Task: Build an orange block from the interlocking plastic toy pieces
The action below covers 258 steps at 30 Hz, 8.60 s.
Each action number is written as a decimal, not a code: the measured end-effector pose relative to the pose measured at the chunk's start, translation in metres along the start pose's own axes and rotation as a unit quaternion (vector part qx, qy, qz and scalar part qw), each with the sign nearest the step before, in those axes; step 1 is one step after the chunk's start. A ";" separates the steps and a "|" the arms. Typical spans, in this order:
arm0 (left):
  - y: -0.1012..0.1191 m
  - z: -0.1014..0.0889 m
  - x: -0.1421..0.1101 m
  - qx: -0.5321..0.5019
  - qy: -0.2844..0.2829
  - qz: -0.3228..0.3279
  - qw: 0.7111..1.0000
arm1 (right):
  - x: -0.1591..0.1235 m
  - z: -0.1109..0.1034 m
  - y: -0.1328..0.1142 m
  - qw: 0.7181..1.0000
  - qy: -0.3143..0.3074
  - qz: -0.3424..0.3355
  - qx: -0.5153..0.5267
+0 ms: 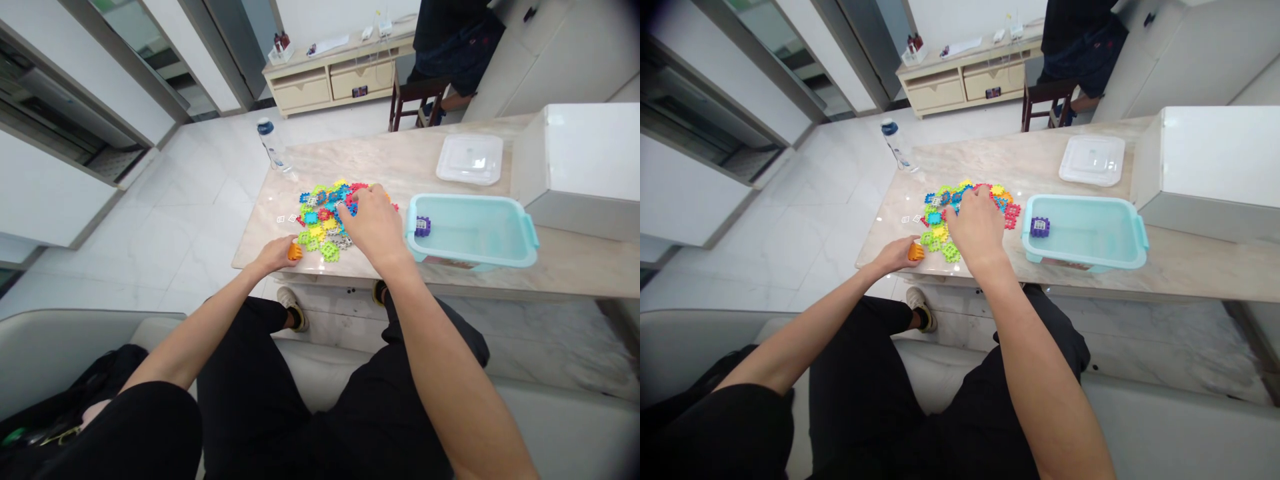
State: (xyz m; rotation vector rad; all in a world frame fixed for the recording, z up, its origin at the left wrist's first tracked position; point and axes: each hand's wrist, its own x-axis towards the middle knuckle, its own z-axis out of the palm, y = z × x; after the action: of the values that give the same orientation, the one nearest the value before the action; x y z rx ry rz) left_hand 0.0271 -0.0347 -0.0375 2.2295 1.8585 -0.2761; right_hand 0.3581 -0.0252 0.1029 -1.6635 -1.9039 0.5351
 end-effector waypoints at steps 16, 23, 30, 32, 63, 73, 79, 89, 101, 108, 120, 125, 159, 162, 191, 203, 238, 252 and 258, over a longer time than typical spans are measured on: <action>-0.002 -0.009 0.008 0.006 -0.031 -0.008 0.999 | -0.001 0.002 -0.002 1.000 -0.012 -0.005 -0.005; -0.001 -0.009 0.011 0.013 -0.040 -0.037 0.998 | -0.002 0.005 0.001 1.000 -0.009 -0.015 -0.011; 0.003 -0.021 -0.006 0.014 -0.023 -0.041 0.999 | 0.000 0.005 0.025 0.999 -0.029 0.003 -0.045; -0.001 -0.028 -0.028 -0.004 0.017 -0.049 0.999 | 0.001 0.007 0.031 0.997 -0.050 0.014 -0.056; -0.056 0.034 -0.222 -0.157 0.271 -0.121 0.942 | 0.090 0.175 0.014 0.974 -0.062 -0.098 -0.197; -0.062 0.042 -0.215 -0.170 0.279 -0.063 0.943 | 0.185 0.221 0.024 0.903 -0.211 -0.128 -0.351; -0.061 0.038 -0.209 -0.172 0.264 -0.056 0.948 | 0.188 0.220 0.034 0.895 -0.215 -0.143 -0.363; -0.049 0.028 -0.201 -0.148 0.239 -0.064 0.958 | 0.167 0.196 0.021 0.880 -0.242 -0.168 -0.373; -0.035 0.024 -0.198 -0.151 0.239 -0.060 0.957 | 0.157 0.200 0.023 0.895 -0.185 -0.061 -0.401; -0.034 0.025 -0.195 -0.163 0.236 -0.045 0.957 | 0.167 0.205 0.027 0.898 -0.215 -0.048 -0.380; -0.031 0.022 -0.191 -0.182 0.228 -0.049 0.955 | 0.179 0.192 0.040 0.897 -0.252 -0.175 -0.319; -0.030 0.022 -0.191 -0.179 0.226 -0.045 0.956 | 0.179 0.180 0.043 0.887 -0.229 -0.149 -0.373; -0.033 0.023 -0.193 -0.165 0.215 -0.059 0.961 | 0.179 0.203 0.016 0.892 -0.219 -0.166 -0.359; -0.033 0.021 -0.193 -0.162 0.211 -0.065 0.962 | 0.174 0.187 0.007 0.914 -0.174 -0.174 -0.324; 0.135 -0.080 -0.194 -0.397 0.377 -0.125 0.828 | -0.108 0.086 -0.062 0.893 0.074 -0.421 0.140; 0.122 -0.084 -0.204 -0.356 0.390 -0.099 0.843 | -0.105 0.076 -0.062 0.887 -0.027 -0.407 0.218; 0.104 -0.087 -0.246 -0.243 0.329 0.059 0.911 | -0.117 0.110 -0.070 0.668 -0.423 0.012 0.612; 0.090 -0.119 -0.265 -0.351 0.229 0.121 0.900 | -0.118 0.097 -0.073 0.574 -0.575 -0.033 0.582; 0.082 -0.118 -0.267 -0.274 0.273 0.100 0.917 | -0.120 0.094 -0.073 0.596 -0.553 -0.041 0.581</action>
State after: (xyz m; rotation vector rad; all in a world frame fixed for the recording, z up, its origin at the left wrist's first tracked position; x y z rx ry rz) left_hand 0.0599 -0.2657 0.1556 2.1704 1.6144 0.8810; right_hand 0.2519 -0.1497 0.0588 -0.2010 -1.3984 2.4882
